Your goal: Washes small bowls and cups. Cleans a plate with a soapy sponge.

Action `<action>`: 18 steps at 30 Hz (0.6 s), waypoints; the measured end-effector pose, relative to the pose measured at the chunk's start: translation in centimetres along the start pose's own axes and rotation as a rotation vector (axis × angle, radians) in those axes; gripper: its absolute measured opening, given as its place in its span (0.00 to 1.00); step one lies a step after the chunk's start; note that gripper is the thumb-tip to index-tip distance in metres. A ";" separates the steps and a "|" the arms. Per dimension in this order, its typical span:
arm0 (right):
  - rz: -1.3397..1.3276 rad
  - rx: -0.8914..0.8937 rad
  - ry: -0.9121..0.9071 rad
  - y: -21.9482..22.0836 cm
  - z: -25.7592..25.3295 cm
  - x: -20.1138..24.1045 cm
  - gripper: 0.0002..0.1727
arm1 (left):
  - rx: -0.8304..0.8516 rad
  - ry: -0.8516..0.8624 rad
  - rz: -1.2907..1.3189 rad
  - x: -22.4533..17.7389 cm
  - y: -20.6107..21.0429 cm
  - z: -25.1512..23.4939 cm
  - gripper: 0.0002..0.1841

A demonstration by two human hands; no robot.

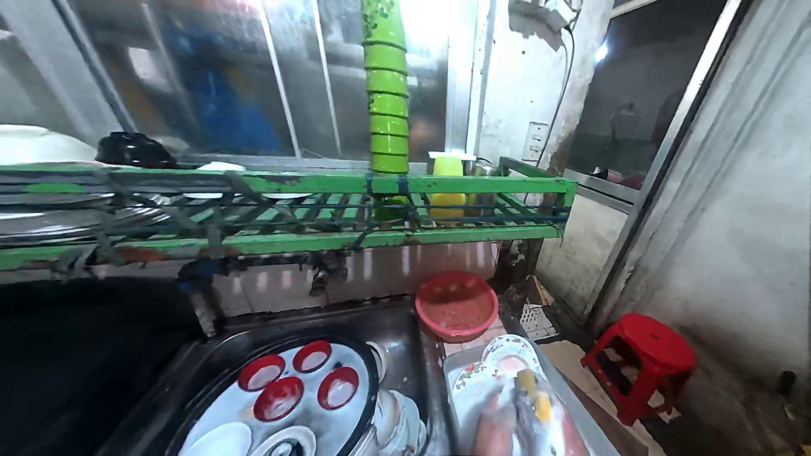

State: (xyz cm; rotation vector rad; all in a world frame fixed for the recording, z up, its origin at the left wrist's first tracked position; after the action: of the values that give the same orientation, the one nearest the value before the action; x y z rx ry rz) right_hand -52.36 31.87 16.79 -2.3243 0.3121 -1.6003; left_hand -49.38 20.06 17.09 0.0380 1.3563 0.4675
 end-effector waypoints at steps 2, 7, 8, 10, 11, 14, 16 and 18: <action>-0.090 -0.105 0.061 0.3 0.0 -0.4 0.38 | 0.020 0.062 -0.062 -0.1 0.5 0.4 0.19; -0.025 -0.054 0.161 -0.3 -1.0 -0.3 0.37 | 0.002 0.048 -0.057 0.2 0.7 0.7 0.20; 0.049 -0.007 0.057 0.5 -0.3 0.2 0.35 | -0.062 0.044 0.016 0.1 0.6 0.3 0.17; 0.086 0.064 -0.182 2.2 0.8 0.0 0.31 | -0.166 -0.033 0.259 -0.9 0.1 -0.7 0.16; 0.021 0.081 -0.237 2.6 1.1 -0.3 0.29 | -0.186 -0.077 0.344 -1.4 -0.3 -1.1 0.16; -0.270 -0.004 0.002 1.8 0.8 -0.2 0.39 | -0.161 -0.124 0.433 -1.8 -1.0 -1.0 0.16; -0.400 -0.081 0.194 0.5 -1.4 -1.0 0.41 | -0.080 -0.078 0.412 -0.6 -1.6 -0.8 0.16; -0.460 -0.050 0.321 -0.8 -3.6 -0.9 0.37 | 0.004 -0.024 0.349 0.5 -2.1 -0.7 0.16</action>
State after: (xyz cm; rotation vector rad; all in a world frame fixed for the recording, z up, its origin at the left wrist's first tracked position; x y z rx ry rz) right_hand -56.04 32.50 17.48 -2.2823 -0.1328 -2.2097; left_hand -49.29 18.20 15.82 0.2863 1.3311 0.7550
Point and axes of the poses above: each hand's wrist, its own z-axis away from the middle knuckle, its own y-axis out of the palm, x = y × z, the point moved 2 cm from there along -z, towards the middle knuckle, and after that the axes turned 8 degrees about -z, right-handed, at the moved point
